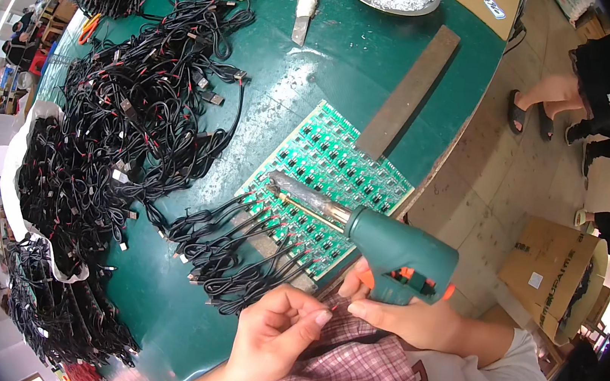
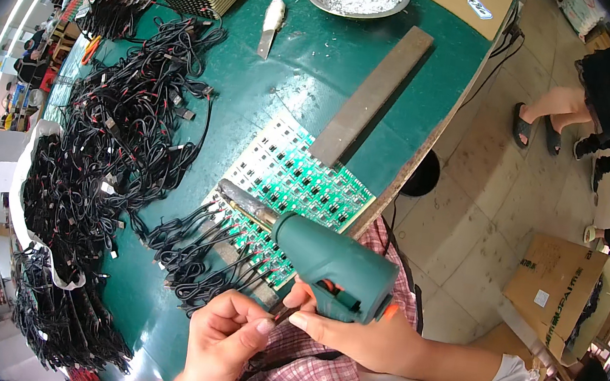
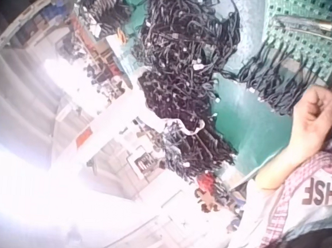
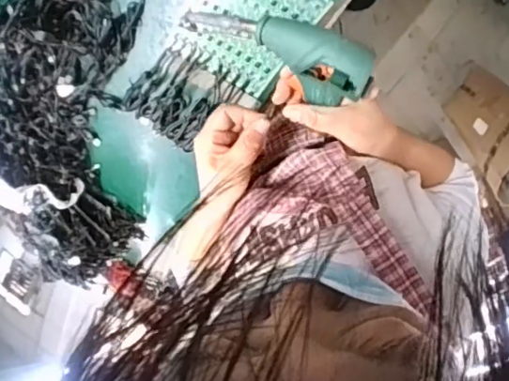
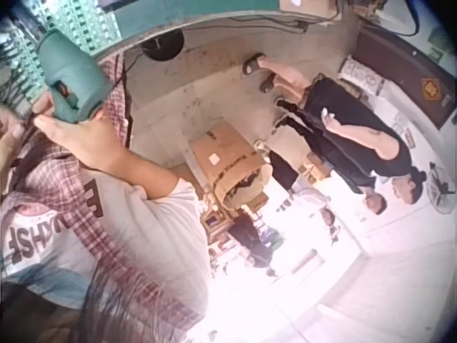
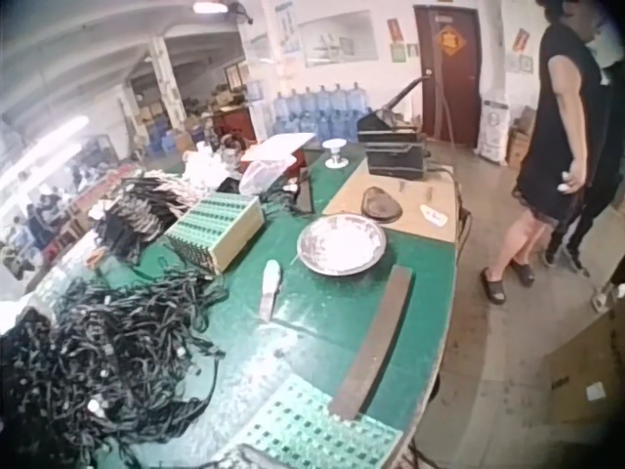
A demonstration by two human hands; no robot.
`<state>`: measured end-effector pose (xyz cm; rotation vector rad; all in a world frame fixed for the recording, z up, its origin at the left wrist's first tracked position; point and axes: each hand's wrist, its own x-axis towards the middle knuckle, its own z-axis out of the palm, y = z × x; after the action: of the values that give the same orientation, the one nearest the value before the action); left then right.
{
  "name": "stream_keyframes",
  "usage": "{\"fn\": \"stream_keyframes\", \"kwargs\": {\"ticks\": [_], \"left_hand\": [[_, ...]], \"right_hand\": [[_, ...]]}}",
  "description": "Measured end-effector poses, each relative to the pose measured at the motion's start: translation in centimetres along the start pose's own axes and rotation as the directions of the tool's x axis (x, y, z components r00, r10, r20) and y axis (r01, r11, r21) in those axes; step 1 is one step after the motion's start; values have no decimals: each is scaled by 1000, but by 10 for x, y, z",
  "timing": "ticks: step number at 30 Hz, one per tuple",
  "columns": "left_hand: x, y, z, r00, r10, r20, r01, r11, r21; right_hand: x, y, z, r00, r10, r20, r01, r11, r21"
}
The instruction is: The person solders connections on a circuit board with a soldering iron, working on an array of LED components and wire bundles.
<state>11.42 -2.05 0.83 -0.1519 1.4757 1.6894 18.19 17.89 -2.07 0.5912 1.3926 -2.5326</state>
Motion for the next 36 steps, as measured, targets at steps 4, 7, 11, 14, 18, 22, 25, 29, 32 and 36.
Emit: {"fn": "stream_keyframes", "kwargs": {"ticks": [4,7,11,14,18,22,25,29,32,36], "left_hand": [[0,-4,3,999,29,15,-30,999,28],[-1,-8,5,998,56,14,-57,998,35],[0,-10,3,998,51,20,-52,998,38],[1,-12,3,999,47,16,-47,999,22],[3,-11,12,994,98,-46,-97,995,26],[2,-10,10,990,126,-68,-120,988,95],[4,-16,7,980,173,-97,-145,959,245],[16,10,4,967,203,-153,-66,781,620],[34,17,7,949,295,-113,-89,594,799],[45,17,5,952,294,-84,-82,512,855]], "right_hand": [[-1,5,0,1000,-9,18,11,993,-121],[-3,4,0,998,47,46,-37,979,-199],[-2,9,0,999,-16,44,23,983,-180],[-3,13,4,998,-65,-14,65,998,-20],[-1,15,5,999,-29,-31,29,1000,11],[-1,13,5,999,9,-39,-11,999,-38],[-5,13,5,999,14,-39,-22,977,-211],[-18,16,-8,992,-65,-109,26,945,-325],[-25,-17,-26,999,13,41,17,752,-659],[-61,7,-54,961,-186,202,260,376,-889]]}}
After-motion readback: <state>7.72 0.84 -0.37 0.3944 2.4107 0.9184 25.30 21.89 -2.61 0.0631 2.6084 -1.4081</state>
